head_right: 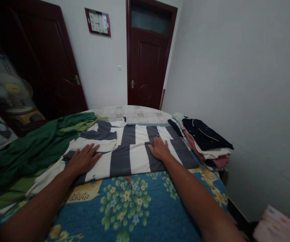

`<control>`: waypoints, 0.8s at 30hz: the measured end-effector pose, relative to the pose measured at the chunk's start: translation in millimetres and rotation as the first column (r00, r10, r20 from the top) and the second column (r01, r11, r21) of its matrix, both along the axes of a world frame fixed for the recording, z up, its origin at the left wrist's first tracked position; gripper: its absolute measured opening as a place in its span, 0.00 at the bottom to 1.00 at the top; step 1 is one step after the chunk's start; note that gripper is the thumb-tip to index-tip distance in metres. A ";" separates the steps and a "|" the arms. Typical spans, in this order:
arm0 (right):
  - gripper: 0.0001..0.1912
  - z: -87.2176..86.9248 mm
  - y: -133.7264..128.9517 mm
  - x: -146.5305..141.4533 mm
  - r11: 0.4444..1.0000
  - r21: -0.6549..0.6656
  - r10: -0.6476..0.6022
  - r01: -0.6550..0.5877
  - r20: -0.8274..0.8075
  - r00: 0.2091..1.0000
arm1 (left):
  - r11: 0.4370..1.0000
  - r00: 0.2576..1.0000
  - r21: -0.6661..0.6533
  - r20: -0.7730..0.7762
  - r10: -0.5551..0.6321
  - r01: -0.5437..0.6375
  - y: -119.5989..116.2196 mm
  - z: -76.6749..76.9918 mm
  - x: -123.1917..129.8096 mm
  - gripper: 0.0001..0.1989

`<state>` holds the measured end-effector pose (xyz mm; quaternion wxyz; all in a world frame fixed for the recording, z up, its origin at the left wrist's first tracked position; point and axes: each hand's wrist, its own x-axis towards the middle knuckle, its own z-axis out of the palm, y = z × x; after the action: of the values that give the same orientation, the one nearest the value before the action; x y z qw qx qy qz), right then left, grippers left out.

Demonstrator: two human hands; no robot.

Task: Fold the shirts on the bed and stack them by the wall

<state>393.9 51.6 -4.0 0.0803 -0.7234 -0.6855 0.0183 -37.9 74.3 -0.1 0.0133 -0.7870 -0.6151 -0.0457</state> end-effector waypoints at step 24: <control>0.34 -2.0 153.3 40.7 0.997 -0.029 0.076 -0.076 0.012 0.997 | 0.999 0.999 0.052 -0.050 0.009 -0.007 4.1 -13.0 -7.2 0.35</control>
<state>434.6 204.9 -6.0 0.0645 -0.6979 -0.7128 0.0263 -45.1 78.4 -13.2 0.0494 -0.7849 -0.6163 -0.0417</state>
